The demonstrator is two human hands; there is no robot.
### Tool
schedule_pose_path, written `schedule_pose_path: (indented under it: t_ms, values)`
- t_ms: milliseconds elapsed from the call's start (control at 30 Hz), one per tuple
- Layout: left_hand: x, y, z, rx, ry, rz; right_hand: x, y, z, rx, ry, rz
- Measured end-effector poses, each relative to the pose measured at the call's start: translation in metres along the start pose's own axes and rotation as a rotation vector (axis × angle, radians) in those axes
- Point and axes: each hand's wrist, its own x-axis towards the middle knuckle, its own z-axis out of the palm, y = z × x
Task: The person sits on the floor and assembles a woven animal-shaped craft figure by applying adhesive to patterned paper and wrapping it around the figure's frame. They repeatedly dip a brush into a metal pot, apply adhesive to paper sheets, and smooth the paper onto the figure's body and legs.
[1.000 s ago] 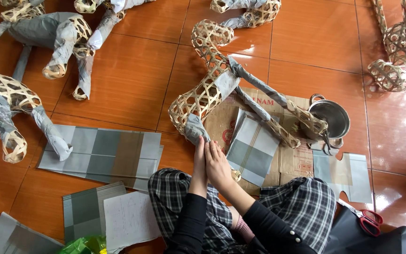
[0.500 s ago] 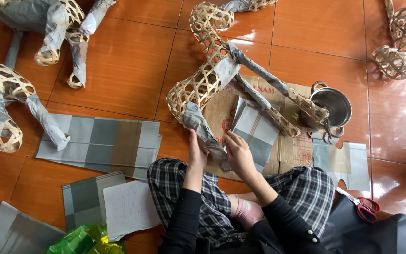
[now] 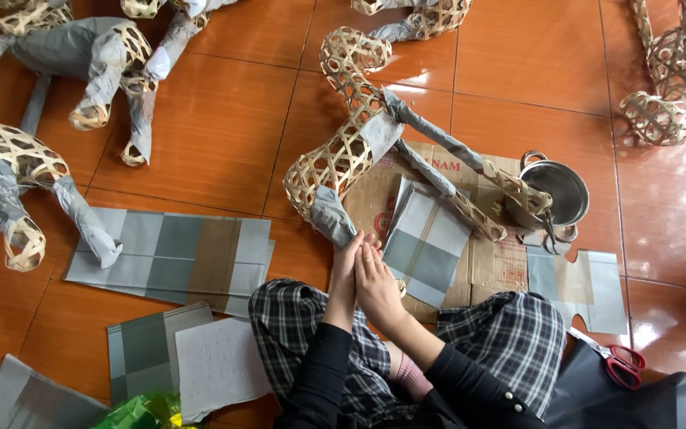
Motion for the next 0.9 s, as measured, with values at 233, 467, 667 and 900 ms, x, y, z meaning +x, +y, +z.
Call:
schedule_pose_path:
  t_ms: [233, 467, 667, 900]
  values:
    - [0.006, -0.002, -0.005, 0.021, 0.065, 0.075, 0.004, -0.007, -0.030, 0.022, -0.003, -0.054]
    - [0.035, 0.009, -0.045, -0.064, 0.147, 0.100, 0.000, 0.016, -0.052, 0.381, -0.019, 0.082]
    - [-0.006, 0.045, -0.040, -0.167, 0.194, 0.196, 0.000, 0.038, -0.054, 0.488, -0.056, 0.160]
    - [0.057, 0.083, -0.009, -0.392, 0.134, 0.262, 0.007, 0.042, -0.066, 0.550, -0.205, 0.126]
